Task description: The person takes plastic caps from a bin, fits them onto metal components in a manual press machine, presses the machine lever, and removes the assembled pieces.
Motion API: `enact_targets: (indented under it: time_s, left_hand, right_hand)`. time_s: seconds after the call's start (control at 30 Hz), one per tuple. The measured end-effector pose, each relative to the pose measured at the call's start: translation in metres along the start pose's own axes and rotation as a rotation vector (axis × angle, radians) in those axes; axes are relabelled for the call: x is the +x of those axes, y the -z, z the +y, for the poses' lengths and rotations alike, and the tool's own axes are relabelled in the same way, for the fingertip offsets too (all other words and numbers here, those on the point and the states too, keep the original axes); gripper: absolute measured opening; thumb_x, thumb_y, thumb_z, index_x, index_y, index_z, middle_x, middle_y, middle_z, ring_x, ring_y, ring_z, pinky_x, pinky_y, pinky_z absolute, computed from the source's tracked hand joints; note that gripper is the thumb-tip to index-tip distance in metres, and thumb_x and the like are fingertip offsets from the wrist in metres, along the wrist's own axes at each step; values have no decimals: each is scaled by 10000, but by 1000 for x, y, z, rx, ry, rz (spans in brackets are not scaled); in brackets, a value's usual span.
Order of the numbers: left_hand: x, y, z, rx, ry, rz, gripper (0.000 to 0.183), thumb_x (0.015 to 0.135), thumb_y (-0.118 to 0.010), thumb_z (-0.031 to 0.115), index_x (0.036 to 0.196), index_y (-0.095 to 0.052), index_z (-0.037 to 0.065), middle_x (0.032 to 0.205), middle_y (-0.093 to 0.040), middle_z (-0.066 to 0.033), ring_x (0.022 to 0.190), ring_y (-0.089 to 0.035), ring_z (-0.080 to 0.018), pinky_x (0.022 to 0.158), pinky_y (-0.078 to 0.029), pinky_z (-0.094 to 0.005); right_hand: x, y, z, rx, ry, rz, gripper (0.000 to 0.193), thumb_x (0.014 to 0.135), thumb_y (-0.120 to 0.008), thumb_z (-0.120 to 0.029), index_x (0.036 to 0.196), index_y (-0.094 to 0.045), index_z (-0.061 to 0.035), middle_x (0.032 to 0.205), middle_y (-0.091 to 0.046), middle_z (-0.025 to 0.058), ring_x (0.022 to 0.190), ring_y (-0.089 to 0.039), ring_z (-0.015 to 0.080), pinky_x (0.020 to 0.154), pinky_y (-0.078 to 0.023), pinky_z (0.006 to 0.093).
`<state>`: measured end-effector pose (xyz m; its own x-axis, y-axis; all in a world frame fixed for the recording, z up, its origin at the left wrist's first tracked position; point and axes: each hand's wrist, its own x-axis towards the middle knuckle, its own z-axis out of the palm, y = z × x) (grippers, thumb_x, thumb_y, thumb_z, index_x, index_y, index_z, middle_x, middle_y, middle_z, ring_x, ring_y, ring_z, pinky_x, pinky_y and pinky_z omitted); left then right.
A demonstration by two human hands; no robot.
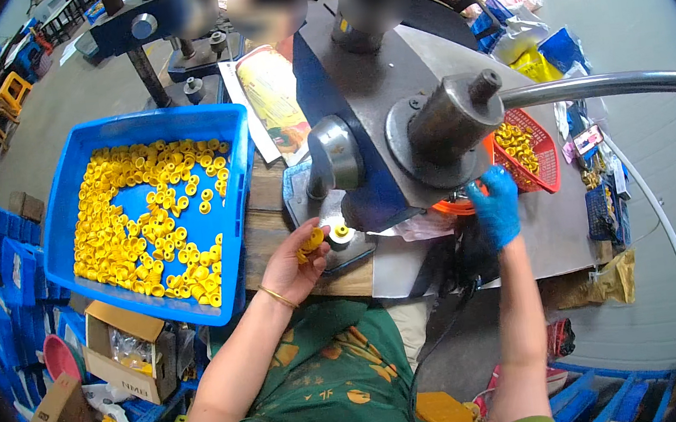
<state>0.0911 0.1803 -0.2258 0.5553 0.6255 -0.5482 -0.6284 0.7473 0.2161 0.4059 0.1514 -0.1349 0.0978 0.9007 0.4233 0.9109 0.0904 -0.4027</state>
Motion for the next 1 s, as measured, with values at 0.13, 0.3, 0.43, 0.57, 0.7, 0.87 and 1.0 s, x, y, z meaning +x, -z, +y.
enact_targets:
  time_s: [0.13, 0.3, 0.43, 0.57, 0.7, 0.87, 1.0]
  left_hand:
    - [7, -4, -5, 75, -36, -8, 255, 823, -587, 164, 1051, -530, 64, 892, -554, -43, 753, -574, -159, 585, -478, -199]
    - [-2, -10, -5, 163, -97, 27, 252, 834, -570, 164, 1058, -515, 63, 896, -558, -55, 770, -565, -155, 612, -485, -218]
    - [1, -7, -4, 166, -103, 44, 202, 827, -567, 145, 1015, -542, 74, 902, -563, -59, 772, -557, -163, 630, -478, -239]
    - [7, -2, -11, 165, -128, 30, 208, 804, -594, 164, 995, -558, 91, 923, -574, -49, 788, -552, -162, 642, -461, -243]
    - [8, -18, -14, 203, -116, 56, 240, 812, -591, 173, 1026, -535, 81, 882, -580, -51, 737, -553, -143, 591, -461, -232]
    - [8, -19, -13, 200, -137, 64, 222, 813, -597, 198, 995, -545, 80, 869, -574, -62, 725, -551, -144, 572, -453, -223]
    - [4, -6, -8, 213, -180, 90, 227, 831, -568, 204, 1025, -552, 87, 891, -553, -54, 713, -535, -142, 568, -445, -219]
  right_hand:
    - [-39, -58, -81, 627, -382, -147, 125, 761, -649, -106, 850, -647, -18, 772, -626, 65, 710, -568, 123, 643, -447, 256]
    - [-65, -133, -68, 792, -489, -136, 87, 745, -636, -86, 759, -595, -10, 664, -540, 71, 612, -506, 161, 581, -420, 279]
    - [-52, -132, -61, 481, 80, -6, 151, 673, -623, -76, 621, -486, -38, 658, -503, 143, 658, -486, 345, 592, -384, 410]
    - [-43, -130, -64, 413, 60, 13, 182, 686, -616, -152, 623, -486, -40, 652, -508, 144, 659, -503, 345, 589, -390, 417]
    - [-38, -125, -64, 277, 263, 14, 154, 728, -605, -203, 782, -564, -65, 705, -547, 143, 679, -531, 333, 612, -410, 418]
    - [-33, -97, -66, 513, 59, -187, 140, 778, -580, -171, 880, -584, -75, 784, -590, 91, 680, -549, 287, 636, -439, 360]
    - [38, 47, -95, 1064, -192, 235, 342, 877, -429, -187, 1154, -500, 0, 1104, -560, 129, 1065, -510, 215, 918, -401, 321]
